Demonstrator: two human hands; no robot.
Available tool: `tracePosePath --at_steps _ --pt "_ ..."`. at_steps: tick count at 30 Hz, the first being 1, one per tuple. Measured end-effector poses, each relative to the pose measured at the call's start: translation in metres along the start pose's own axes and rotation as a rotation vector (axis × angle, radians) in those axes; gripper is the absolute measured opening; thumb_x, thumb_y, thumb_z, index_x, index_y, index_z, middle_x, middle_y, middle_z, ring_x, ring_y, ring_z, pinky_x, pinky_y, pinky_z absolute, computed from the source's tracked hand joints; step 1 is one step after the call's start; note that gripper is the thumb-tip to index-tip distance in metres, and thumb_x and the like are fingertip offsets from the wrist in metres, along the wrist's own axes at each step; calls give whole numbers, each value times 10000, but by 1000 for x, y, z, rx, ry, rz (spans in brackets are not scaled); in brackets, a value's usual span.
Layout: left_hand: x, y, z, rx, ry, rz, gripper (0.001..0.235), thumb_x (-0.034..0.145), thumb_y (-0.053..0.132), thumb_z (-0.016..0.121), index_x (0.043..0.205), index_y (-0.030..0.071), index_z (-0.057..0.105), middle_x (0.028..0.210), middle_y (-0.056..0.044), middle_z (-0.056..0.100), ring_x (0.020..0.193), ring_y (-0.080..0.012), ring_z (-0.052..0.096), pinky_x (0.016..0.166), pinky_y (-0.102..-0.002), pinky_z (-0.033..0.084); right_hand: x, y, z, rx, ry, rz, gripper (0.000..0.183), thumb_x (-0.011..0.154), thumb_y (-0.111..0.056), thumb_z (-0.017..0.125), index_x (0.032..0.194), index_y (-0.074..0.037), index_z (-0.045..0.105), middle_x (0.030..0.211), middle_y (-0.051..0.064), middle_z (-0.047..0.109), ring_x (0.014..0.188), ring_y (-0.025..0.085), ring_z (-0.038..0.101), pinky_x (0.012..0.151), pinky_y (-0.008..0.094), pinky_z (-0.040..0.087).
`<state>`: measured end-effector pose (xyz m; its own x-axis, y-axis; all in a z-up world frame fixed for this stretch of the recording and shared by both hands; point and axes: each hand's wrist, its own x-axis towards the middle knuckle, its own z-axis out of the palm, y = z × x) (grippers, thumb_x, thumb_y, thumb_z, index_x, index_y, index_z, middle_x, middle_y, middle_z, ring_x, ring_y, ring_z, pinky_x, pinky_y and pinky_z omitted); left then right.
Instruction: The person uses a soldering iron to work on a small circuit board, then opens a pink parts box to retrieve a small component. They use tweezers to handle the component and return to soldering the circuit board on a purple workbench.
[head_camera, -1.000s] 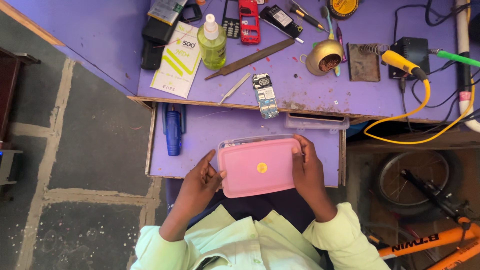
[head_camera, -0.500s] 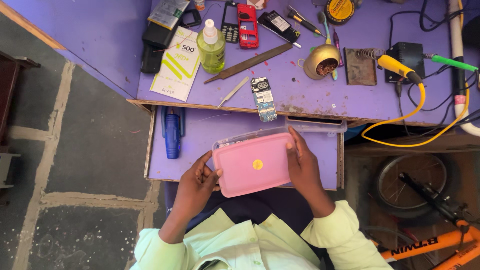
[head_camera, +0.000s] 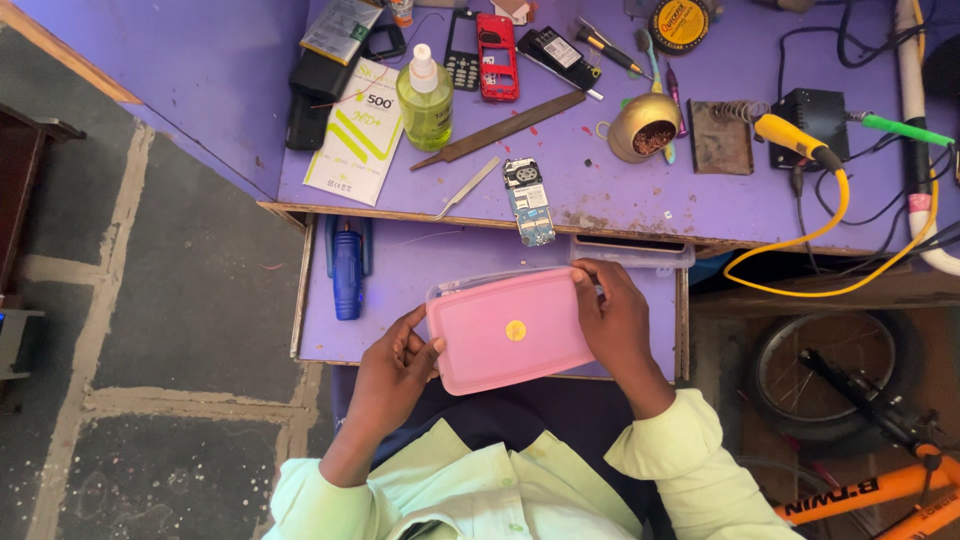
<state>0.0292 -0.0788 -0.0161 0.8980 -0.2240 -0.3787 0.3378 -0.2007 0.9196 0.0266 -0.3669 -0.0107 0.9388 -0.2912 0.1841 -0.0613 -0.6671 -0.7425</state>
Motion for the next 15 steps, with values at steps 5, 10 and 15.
tracePosePath --at_steps 5,10,15 --pt "0 -3 -1 69 -1 45 538 949 107 673 1465 25 547 676 30 462 585 -38 474 599 -227 538 2 9 1 25 -58 4 213 1023 -240 646 1067 -46 721 937 113 664 741 206 648 625 321 501" --pt "1 -8 -1 -32 -24 23 541 963 125 650 1478 22 525 701 38 456 602 -30 469 635 -233 610 0 27 9 106 -73 91 228 1009 -250 659 996 -25 692 849 75 647 701 131 599 621 286 485" --pt "1 -13 0 -109 -45 -20 479 978 142 635 1414 -28 538 720 26 521 638 -47 570 628 -260 606 -7 49 17 244 -208 299 230 1042 -256 619 1033 -26 636 757 51 623 662 75 500 586 261 425"
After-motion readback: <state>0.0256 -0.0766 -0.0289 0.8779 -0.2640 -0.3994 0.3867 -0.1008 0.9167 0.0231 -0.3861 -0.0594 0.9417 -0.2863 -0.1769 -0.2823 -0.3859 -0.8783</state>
